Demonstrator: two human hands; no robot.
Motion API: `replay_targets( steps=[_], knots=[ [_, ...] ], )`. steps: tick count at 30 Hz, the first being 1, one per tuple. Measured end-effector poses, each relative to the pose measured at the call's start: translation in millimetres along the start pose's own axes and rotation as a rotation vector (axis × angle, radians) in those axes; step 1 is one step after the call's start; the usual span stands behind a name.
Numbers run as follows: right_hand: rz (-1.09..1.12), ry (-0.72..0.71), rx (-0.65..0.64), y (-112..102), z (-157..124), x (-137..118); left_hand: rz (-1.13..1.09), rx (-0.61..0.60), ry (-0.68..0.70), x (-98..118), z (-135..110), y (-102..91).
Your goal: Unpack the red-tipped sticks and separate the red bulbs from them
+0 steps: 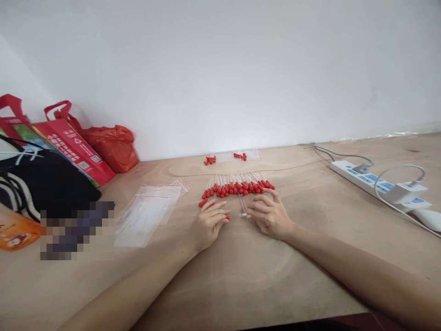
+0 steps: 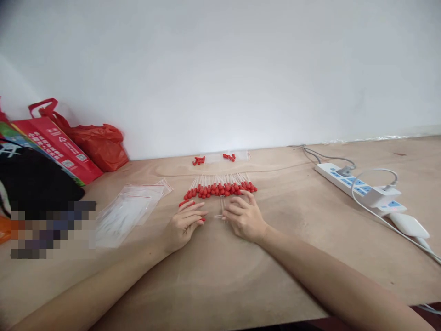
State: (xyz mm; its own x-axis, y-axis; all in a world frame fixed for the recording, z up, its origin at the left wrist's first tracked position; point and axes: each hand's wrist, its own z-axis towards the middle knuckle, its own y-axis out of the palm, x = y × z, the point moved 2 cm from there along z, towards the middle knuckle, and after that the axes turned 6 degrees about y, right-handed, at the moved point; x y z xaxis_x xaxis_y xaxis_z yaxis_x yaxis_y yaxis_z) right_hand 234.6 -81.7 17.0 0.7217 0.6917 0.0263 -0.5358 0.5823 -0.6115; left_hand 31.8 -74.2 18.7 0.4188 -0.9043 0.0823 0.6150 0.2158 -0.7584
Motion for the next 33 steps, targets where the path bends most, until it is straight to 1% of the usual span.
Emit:
replay_targets(
  steps=[3,6,8,11,15,17,19,21,23,26,28,30,33],
  knots=[
    [-0.020,0.093,-0.036,-0.3,-3.6,6.1,0.014,0.086,-0.098,-6.4,-3.0,-6.3],
    [-0.023,0.215,-0.113,3.0,-5.9,10.7,0.089,0.180,-0.254,-17.6,-5.3,-14.7],
    [-0.008,0.314,-0.167,5.5,-6.5,13.8,0.160,0.210,-0.351,-26.9,-7.7,-20.7],
    [0.040,0.432,-0.228,7.8,-6.8,18.1,0.171,0.182,-0.489,-39.9,-12.1,-26.5],
    [0.094,0.498,-0.256,10.2,-7.4,21.4,0.052,0.118,-0.653,-47.9,-15.3,-26.1],
    [0.091,0.493,-0.260,12.3,-7.8,21.6,0.027,0.068,-0.674,-47.8,-14.4,-24.2],
    [0.083,0.470,-0.252,15.0,-8.0,21.0,0.053,0.027,-0.643,-46.8,-12.8,-23.3],
    [0.074,0.442,-0.240,17.6,-7.6,19.5,0.110,0.037,-0.607,-46.2,-11.9,-24.2],
    [0.064,0.425,-0.242,19.5,-6.5,17.1,0.133,0.064,-0.609,-46.3,-12.5,-25.4],
    [0.048,0.422,-0.275,19.9,-3.7,12.6,0.046,0.060,-0.646,-46.4,-14.7,-24.8],
    [0.035,0.420,-0.297,18.5,-1.8,9.8,-0.015,0.032,-0.637,-45.9,-16.0,-23.2],
    [0.018,0.414,-0.319,16.6,-0.3,7.7,-0.042,0.005,-0.628,-46.2,-17.6,-21.0],
    [0.000,0.411,-0.348,14.3,1.0,6.0,-0.079,-0.007,-0.671,-49.3,-20.9,-17.0]
  ],
)
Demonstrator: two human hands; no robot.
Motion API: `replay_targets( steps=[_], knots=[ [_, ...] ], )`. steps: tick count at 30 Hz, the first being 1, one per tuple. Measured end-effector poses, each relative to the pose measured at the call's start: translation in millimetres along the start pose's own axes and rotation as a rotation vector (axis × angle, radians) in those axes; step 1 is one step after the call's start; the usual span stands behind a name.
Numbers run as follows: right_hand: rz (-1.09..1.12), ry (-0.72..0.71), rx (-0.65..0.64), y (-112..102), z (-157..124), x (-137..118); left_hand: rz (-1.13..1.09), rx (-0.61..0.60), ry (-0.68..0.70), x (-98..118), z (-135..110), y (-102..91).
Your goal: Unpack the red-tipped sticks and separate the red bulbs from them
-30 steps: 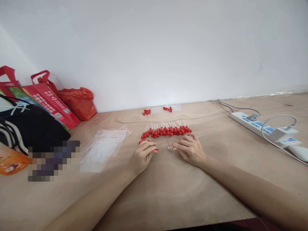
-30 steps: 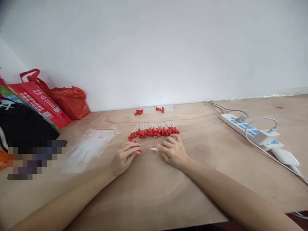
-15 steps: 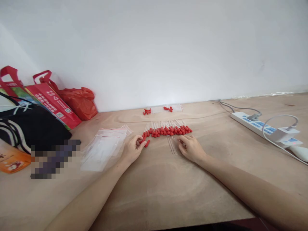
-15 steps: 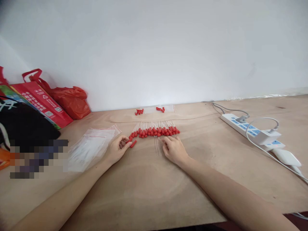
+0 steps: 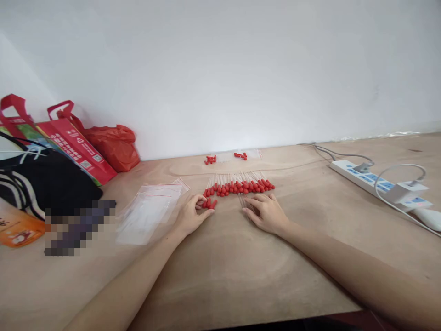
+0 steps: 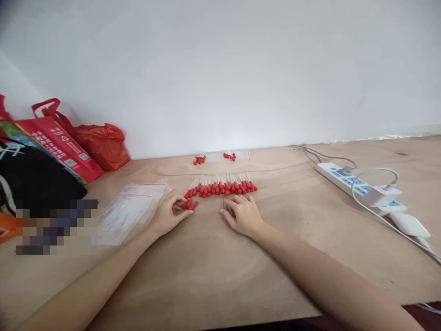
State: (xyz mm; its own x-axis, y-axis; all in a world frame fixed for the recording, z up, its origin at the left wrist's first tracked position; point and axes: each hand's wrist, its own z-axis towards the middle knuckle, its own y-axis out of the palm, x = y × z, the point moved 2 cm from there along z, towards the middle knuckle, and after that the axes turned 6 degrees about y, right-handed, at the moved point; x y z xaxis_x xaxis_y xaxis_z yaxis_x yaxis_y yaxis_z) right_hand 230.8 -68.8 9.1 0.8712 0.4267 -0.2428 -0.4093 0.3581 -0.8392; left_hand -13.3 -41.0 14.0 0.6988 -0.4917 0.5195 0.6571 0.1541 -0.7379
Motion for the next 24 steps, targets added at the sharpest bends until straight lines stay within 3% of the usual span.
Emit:
replay_targets(
  steps=[5,14,20,24],
  knots=[
    [-0.002,-0.026,-0.007,-2.9,-0.7,-2.1,-0.069,-0.013,-0.070,-3.3,0.5,3.9],
    [0.037,0.004,0.002,-5.7,-0.6,-1.4,-0.079,-0.003,-0.072,-5.1,0.5,2.6],
    [0.087,0.071,0.044,-5.6,-0.7,3.2,0.022,0.056,-0.048,3.6,3.8,-1.3],
    [0.125,0.102,0.085,-5.1,-0.1,7.0,0.164,0.068,0.020,15.7,22.0,-1.6]
  ],
)
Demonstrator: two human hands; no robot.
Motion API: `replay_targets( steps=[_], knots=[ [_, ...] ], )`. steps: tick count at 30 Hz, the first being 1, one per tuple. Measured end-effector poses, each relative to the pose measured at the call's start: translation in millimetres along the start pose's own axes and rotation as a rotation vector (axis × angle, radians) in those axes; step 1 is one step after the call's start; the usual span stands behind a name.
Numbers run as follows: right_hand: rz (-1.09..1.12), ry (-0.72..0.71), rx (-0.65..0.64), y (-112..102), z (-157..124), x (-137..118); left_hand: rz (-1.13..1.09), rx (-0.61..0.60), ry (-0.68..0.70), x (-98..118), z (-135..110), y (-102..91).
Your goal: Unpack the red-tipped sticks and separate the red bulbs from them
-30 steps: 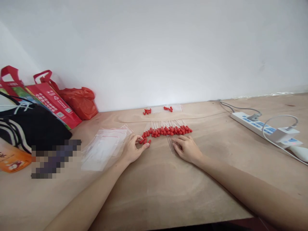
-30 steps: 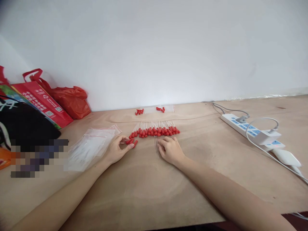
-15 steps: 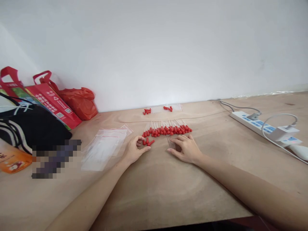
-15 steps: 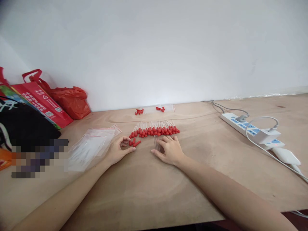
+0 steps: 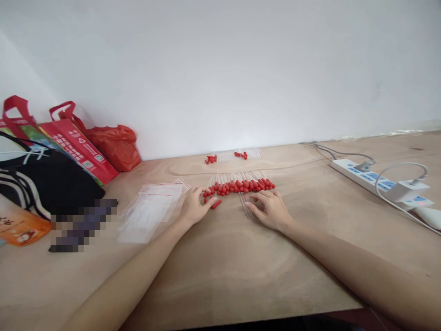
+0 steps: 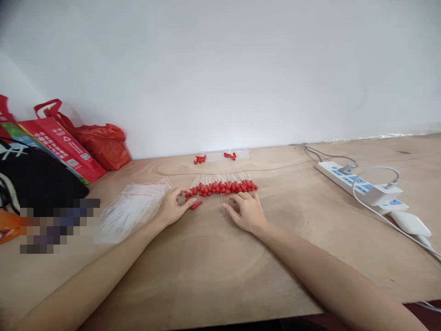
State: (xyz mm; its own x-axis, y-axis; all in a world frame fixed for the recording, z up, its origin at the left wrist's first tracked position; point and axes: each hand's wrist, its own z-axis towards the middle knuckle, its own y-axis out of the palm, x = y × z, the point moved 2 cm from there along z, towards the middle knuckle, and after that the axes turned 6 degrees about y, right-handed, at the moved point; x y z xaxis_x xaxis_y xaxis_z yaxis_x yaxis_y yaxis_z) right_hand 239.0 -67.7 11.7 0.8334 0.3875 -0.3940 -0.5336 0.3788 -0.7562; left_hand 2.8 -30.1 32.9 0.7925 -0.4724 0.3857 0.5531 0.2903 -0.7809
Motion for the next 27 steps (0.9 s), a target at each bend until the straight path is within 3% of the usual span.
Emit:
replay_targets(
  steps=[5,9,13,17,19,22,27],
  knots=[
    [0.018,-0.023,0.055,-1.8,1.1,2.2,0.161,-0.075,0.022,3.0,31.4,12.0],
    [0.030,-0.021,0.058,-3.1,1.4,2.3,0.155,-0.126,-0.056,-2.6,45.0,21.2],
    [0.039,-0.012,0.053,-2.7,1.2,1.8,0.103,-0.129,-0.116,-5.1,46.7,20.3],
    [0.045,-0.024,0.087,-0.8,0.8,3.8,0.116,-0.021,-0.155,-0.6,33.0,6.4],
    [0.058,-0.051,0.144,-1.1,1.0,5.2,0.113,0.076,-0.054,6.2,19.2,-2.3],
    [0.042,-0.121,0.207,-4.0,1.0,4.5,0.122,0.170,0.242,20.5,-5.5,-10.2],
    [-0.096,-0.330,0.164,-9.5,-2.5,-6.0,0.185,0.129,0.546,36.9,-31.6,-4.7]
  ],
)
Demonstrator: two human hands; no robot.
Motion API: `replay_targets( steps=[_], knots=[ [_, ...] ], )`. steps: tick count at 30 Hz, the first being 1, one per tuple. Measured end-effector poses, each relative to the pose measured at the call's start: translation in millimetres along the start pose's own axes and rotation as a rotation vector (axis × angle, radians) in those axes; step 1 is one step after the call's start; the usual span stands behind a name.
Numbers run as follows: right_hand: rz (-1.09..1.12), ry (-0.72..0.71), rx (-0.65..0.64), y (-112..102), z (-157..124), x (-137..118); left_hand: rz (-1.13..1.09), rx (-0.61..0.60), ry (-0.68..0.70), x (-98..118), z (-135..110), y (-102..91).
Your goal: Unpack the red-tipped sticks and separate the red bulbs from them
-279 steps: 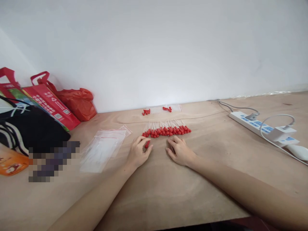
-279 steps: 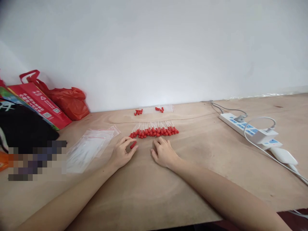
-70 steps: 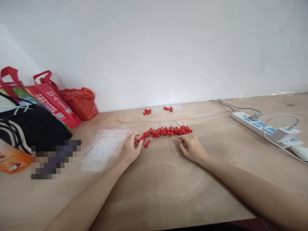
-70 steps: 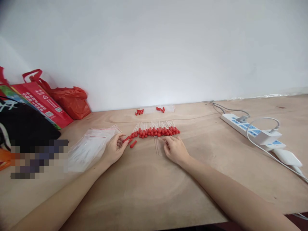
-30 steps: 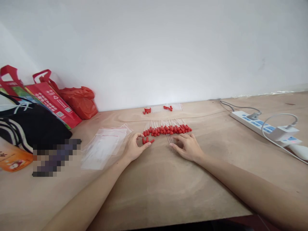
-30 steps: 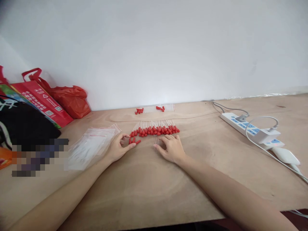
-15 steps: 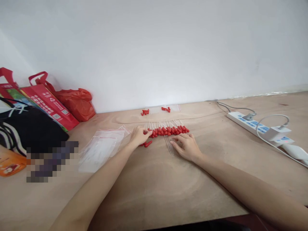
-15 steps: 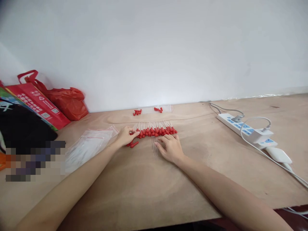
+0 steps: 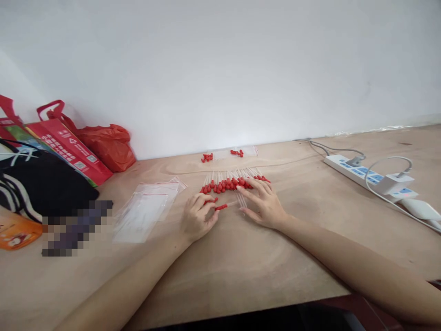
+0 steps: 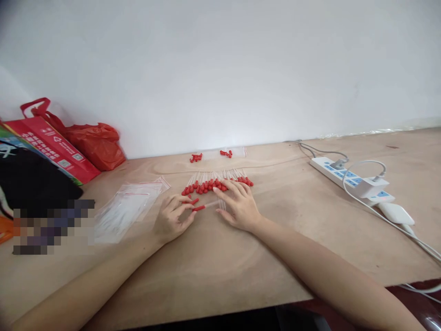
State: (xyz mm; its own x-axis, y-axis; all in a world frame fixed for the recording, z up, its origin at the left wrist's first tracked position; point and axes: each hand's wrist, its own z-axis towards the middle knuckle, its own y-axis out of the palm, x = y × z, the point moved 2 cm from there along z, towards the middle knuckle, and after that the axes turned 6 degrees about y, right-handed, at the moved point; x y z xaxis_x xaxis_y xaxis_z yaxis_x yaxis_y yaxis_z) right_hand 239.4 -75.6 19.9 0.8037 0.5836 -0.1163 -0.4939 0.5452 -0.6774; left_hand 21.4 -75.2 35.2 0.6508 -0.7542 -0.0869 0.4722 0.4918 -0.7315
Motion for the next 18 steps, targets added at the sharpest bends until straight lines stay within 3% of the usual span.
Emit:
replay_targets(
  steps=[4,12,18],
  knots=[
    [-0.031,-0.119,-0.072,2.5,-1.2,-6.8,0.030,0.017,0.103,7.5,1.7,4.9],
    [0.030,-0.124,-0.030,9.7,-0.9,-8.7,0.004,0.109,0.148,11.4,4.4,4.1],
    [0.037,-0.161,0.012,10.1,-1.5,-10.7,-0.094,-0.035,0.132,15.2,6.8,15.0]
  ],
)
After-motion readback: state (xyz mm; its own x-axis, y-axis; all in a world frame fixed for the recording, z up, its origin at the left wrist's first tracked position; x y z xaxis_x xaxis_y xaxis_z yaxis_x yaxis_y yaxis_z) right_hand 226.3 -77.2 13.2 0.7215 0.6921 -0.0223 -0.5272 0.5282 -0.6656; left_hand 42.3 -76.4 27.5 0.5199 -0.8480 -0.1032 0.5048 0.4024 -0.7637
